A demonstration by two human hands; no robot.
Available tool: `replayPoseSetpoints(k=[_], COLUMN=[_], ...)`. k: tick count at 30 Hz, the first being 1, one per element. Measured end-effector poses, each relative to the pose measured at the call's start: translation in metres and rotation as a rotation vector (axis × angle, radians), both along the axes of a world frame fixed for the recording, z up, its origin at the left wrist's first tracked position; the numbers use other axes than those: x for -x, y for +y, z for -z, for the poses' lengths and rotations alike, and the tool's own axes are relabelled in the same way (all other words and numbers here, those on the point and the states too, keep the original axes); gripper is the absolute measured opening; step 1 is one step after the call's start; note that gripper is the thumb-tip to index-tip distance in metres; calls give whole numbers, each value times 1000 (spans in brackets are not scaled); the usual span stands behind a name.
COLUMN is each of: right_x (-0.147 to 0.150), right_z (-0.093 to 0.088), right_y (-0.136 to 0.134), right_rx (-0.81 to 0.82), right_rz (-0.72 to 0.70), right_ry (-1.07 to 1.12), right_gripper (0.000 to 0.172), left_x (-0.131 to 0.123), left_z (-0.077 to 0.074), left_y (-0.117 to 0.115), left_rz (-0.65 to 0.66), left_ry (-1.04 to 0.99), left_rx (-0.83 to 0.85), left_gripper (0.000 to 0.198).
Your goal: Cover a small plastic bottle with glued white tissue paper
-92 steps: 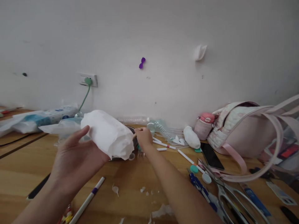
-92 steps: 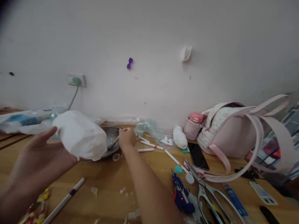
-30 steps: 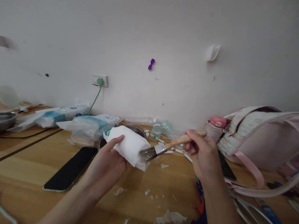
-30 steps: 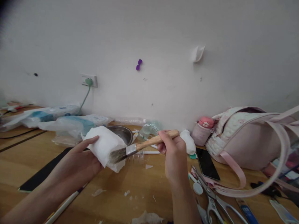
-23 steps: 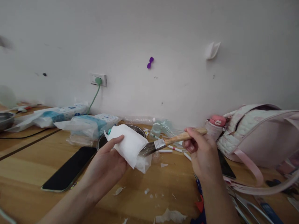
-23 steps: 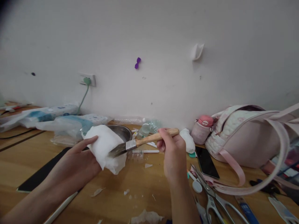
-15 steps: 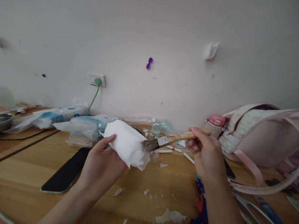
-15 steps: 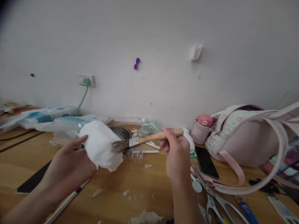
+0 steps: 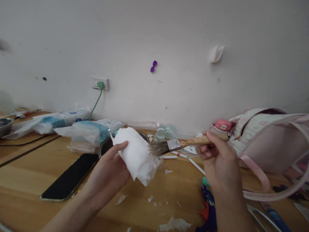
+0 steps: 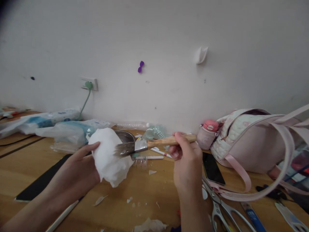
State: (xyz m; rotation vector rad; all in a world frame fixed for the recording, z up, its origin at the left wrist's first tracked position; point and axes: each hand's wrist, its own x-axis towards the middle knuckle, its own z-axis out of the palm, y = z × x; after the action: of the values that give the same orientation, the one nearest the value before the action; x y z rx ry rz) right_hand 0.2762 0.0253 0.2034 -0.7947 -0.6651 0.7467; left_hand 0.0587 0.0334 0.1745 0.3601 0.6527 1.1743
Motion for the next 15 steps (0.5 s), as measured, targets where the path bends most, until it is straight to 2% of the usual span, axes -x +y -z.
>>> replayPoseSetpoints(k=[4, 6, 11, 15], right_x=[14, 14, -6, -10], right_z=[7, 12, 12, 6], right_y=[-3, -4, -9, -16], right_rx=[-6, -16, -65, -137], right_rz=[-117, -122, 31, 159], right_ry=[-113, -190, -339, -310], right_gripper=[18, 18, 13, 8], left_x=[-4, -4, -2, -4], left_z=[1, 0, -2, 1], left_y=[1, 2, 3, 4], left_rz=[8, -4, -44, -83], left_ry=[51, 57, 42, 24], left_rx=[27, 33, 5, -8], left_gripper=[31, 32, 33, 35])
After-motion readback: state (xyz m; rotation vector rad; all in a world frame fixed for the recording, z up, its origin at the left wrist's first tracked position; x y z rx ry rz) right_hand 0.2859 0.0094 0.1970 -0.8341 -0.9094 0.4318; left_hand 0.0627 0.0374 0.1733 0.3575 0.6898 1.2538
